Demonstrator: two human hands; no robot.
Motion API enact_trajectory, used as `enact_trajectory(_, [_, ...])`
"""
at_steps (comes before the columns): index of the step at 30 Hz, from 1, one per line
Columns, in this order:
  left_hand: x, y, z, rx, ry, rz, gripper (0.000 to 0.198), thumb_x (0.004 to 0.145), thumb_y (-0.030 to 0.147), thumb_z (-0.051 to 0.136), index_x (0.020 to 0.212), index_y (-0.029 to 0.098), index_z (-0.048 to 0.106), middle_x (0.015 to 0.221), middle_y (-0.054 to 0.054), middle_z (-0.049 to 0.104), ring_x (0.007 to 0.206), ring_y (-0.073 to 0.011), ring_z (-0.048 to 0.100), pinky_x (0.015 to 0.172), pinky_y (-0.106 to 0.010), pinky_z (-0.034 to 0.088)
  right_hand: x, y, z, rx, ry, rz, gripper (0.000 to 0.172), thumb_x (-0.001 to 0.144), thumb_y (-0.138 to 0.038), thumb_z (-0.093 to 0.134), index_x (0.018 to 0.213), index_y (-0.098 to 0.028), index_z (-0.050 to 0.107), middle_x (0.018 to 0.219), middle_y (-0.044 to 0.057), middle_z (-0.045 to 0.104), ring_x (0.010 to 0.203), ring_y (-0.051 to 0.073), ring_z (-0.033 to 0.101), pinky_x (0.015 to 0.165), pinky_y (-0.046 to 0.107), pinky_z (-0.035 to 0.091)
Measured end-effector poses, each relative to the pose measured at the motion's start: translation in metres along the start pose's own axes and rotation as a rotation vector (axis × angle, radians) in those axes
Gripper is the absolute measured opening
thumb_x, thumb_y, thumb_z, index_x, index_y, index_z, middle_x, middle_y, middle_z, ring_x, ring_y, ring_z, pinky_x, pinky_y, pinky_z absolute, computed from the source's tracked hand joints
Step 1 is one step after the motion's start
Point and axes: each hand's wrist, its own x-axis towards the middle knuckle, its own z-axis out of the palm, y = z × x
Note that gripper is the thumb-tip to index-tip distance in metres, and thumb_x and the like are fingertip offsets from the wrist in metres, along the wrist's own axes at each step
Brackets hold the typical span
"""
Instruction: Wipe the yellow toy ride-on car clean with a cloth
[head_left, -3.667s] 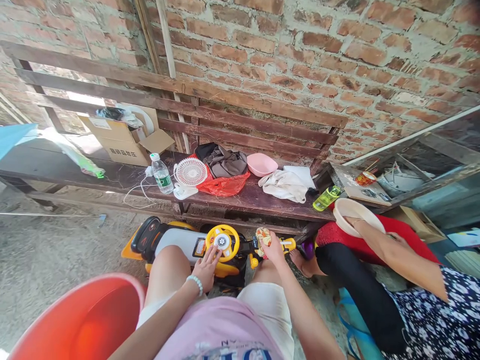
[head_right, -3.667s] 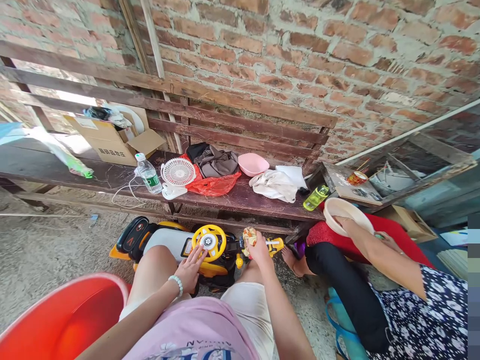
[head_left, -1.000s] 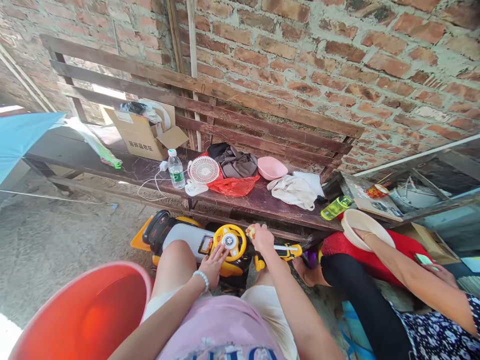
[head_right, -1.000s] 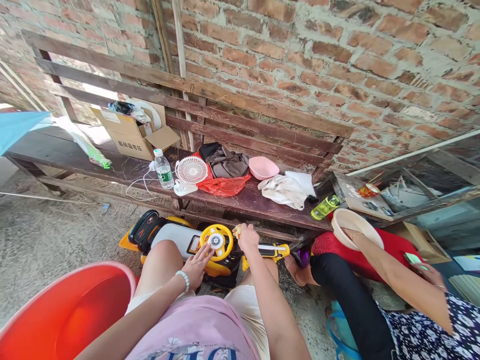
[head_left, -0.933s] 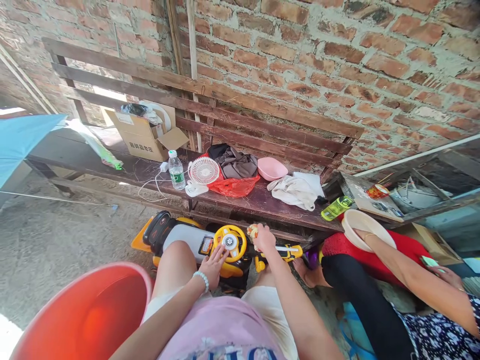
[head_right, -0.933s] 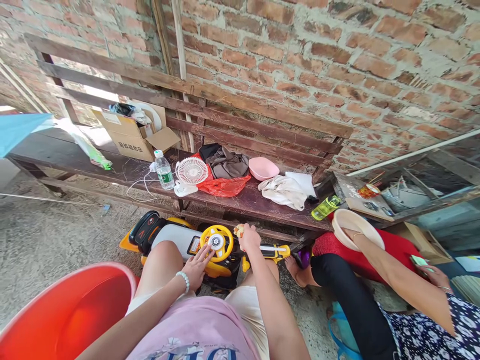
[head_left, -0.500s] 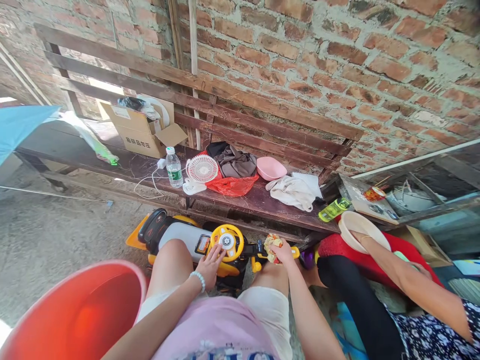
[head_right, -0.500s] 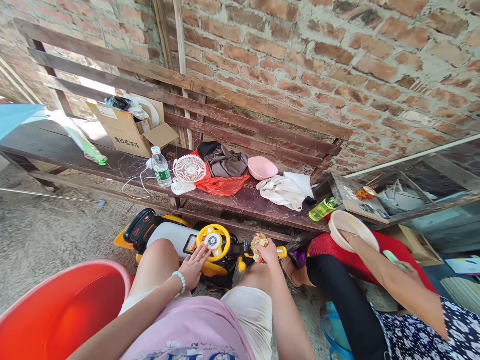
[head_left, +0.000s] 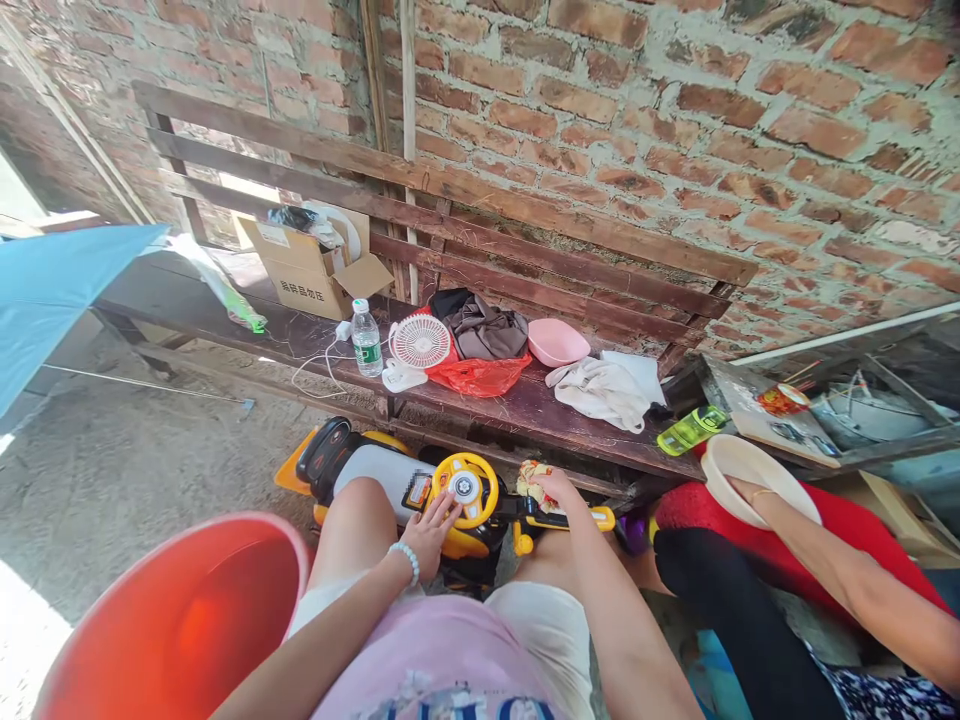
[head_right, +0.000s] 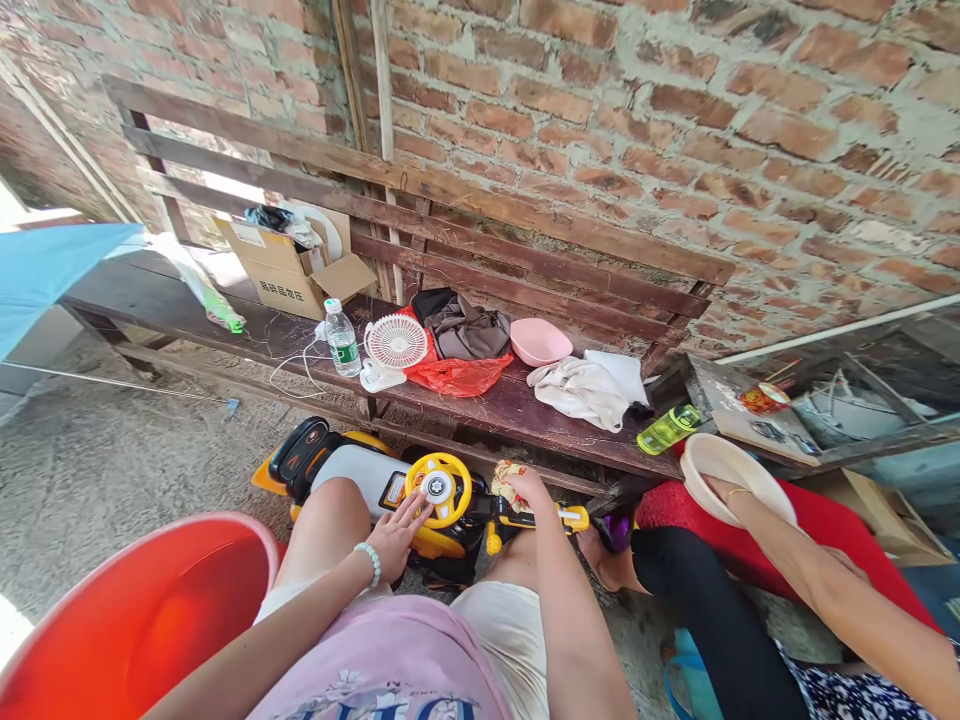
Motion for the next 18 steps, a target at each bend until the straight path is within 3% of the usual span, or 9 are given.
enact_trajectory(4, [0.001,0.0,0.001,0.0,0.001,-0.002,0.099,0.078,0.01,0.052,0.167,0.019,0.01,0.174,-0.008,-0.006,0.162,-0.0291,0.001,0.119,-0.055,0.035,0.002,0.0,-0.014,-0.249,0.0,0.041,0.021,0.058,-0.017,0.076,0.077,-0.019,0.066,0.082,0.008,0.076,0.085,0.027,0.073,0.07,0.029,0.051])
enact_trajectory(7, [0.001,0.0,0.001,-0.003,0.005,-0.001,0.1,0.077,0.01,0.052,0.167,0.02,0.011,0.174,-0.008,-0.004,0.162,-0.0291,0.001,0.118,-0.055,0.036,-0.005,-0.002,-0.016,-0.475,0.056,0.032,0.034,0.066,-0.023,0.075,0.099,-0.021,0.068,0.103,0.011,0.076,0.102,0.028,0.072,0.079,0.032,0.051])
enact_trajectory(10, [0.0,0.0,0.001,-0.01,0.004,0.0,0.1,0.076,0.01,0.051,0.167,0.02,0.011,0.174,-0.007,-0.004,0.162,-0.0289,0.001,0.118,-0.056,0.035,-0.016,0.002,-0.015,-0.66,0.151,0.036,0.043,0.079,-0.032,0.068,0.121,-0.023,0.062,0.116,0.012,0.072,0.104,0.027,0.072,0.082,0.033,0.051])
enact_trajectory(14, [0.0,0.0,0.0,-0.024,0.0,-0.005,0.101,0.075,0.011,0.05,0.167,0.019,0.01,0.174,-0.008,-0.005,0.162,-0.0297,0.0,0.119,-0.058,0.034,-0.031,0.027,-0.021,-0.53,0.301,-0.036,0.052,0.084,-0.039,0.063,0.133,-0.025,0.055,0.127,0.012,0.066,0.102,0.025,0.071,0.086,0.036,0.052])
enact_trajectory(18, [0.0,0.001,0.002,-0.054,0.017,0.011,0.102,0.075,0.013,0.051,0.167,0.019,0.01,0.175,-0.008,-0.005,0.161,-0.0315,-0.001,0.12,-0.058,0.033,-0.051,0.062,-0.017,-0.103,0.482,-0.2,0.057,0.078,-0.049,0.063,0.128,-0.021,0.057,0.124,0.013,0.069,0.112,0.031,0.068,0.096,0.042,0.053])
